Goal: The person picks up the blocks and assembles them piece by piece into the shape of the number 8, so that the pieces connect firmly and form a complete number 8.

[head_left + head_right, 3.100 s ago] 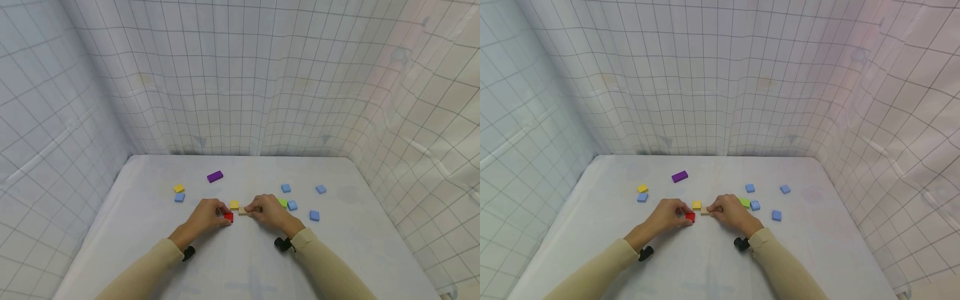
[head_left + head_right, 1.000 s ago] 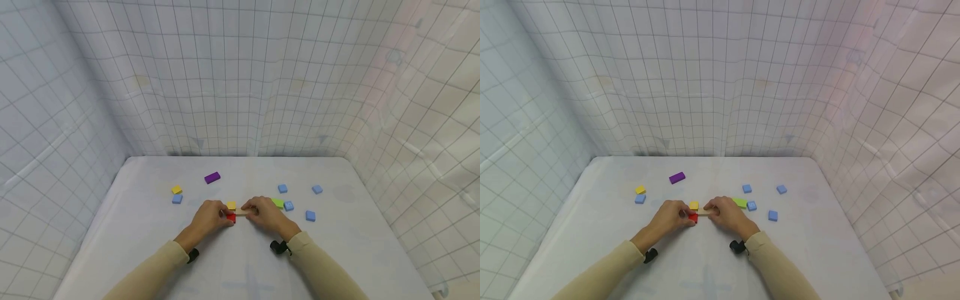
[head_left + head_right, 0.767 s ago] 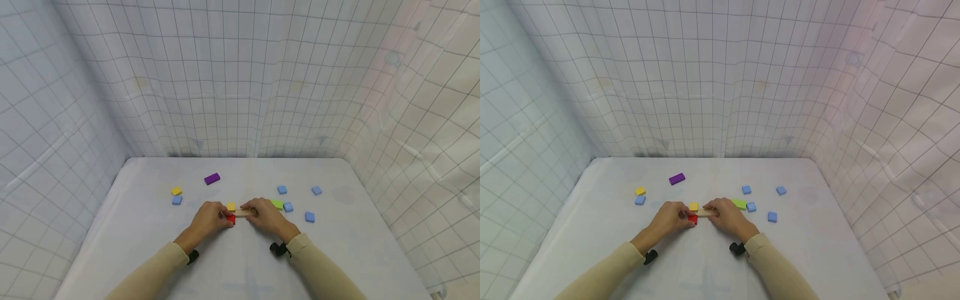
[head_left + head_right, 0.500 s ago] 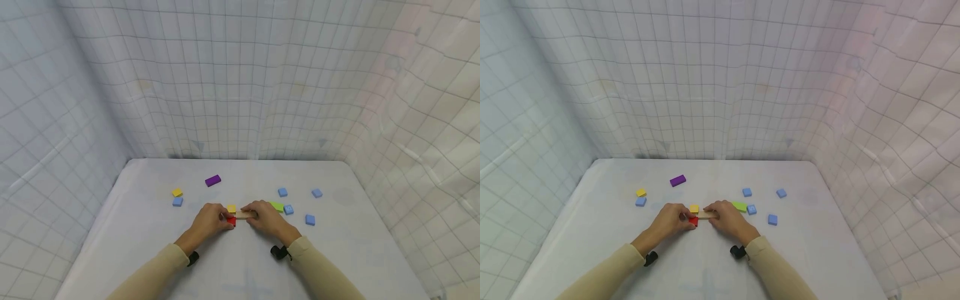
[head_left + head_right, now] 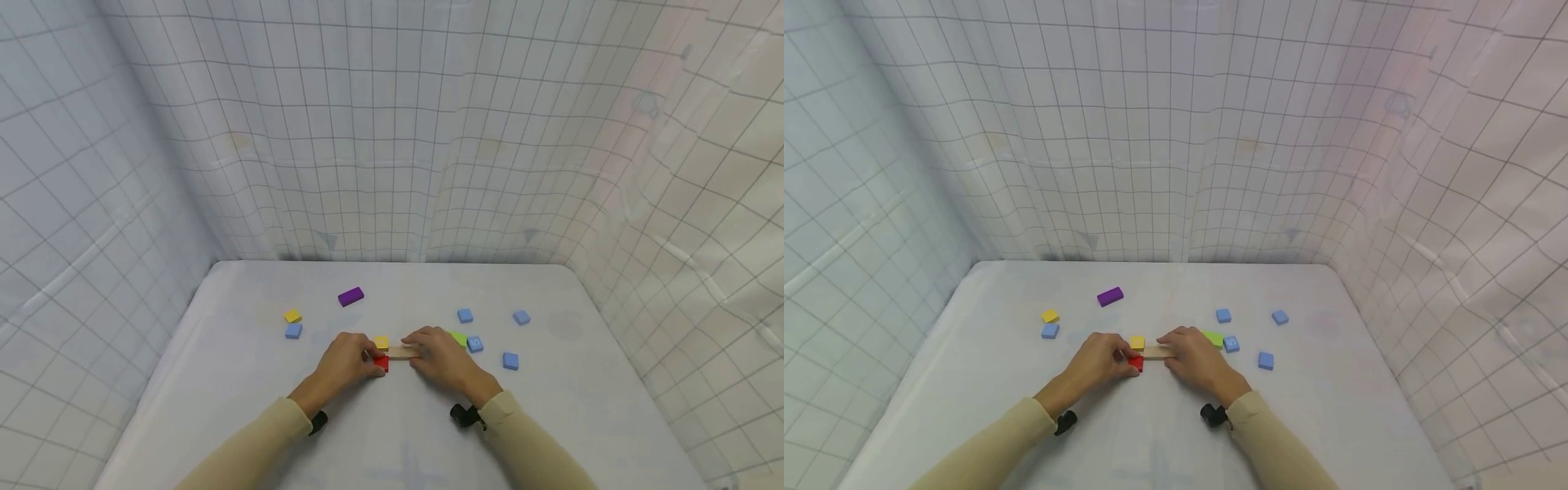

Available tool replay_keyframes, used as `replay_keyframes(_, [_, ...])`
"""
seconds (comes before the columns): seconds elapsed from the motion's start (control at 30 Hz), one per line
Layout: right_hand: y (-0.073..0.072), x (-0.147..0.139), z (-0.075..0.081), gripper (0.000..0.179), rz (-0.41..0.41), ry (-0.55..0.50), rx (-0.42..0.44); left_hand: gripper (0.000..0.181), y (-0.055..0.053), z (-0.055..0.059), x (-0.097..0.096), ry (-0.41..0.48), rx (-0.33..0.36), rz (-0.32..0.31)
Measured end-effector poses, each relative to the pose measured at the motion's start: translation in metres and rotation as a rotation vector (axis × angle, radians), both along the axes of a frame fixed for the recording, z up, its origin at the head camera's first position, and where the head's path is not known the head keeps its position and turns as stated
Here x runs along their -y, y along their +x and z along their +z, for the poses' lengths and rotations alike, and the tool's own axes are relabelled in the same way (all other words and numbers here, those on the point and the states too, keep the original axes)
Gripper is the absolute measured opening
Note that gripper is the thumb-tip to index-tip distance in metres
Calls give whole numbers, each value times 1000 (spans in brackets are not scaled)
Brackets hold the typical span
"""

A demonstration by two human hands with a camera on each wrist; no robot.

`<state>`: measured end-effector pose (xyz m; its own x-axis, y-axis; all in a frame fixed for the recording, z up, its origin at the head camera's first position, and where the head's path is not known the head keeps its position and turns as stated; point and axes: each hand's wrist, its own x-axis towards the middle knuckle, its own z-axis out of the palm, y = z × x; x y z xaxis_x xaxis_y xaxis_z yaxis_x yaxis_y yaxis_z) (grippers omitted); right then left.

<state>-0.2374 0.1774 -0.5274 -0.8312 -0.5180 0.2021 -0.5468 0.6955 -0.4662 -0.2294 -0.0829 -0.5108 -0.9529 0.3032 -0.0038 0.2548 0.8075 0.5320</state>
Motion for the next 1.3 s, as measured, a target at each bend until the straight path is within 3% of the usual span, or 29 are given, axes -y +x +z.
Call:
replay_keyframes(0.6, [4, -57, 8, 43, -131, -71, -186, 27, 3, 1, 2, 22, -11, -9])
replay_keyframes(0.93, [7, -89, 7, 41, -244, 6, -116, 28, 3, -4, 4, 40, -15, -16])
replay_keyframes(1.3, [8, -107, 0, 25, -323, -24, -26, 27, 4, -3, 5, 53, -47, -20])
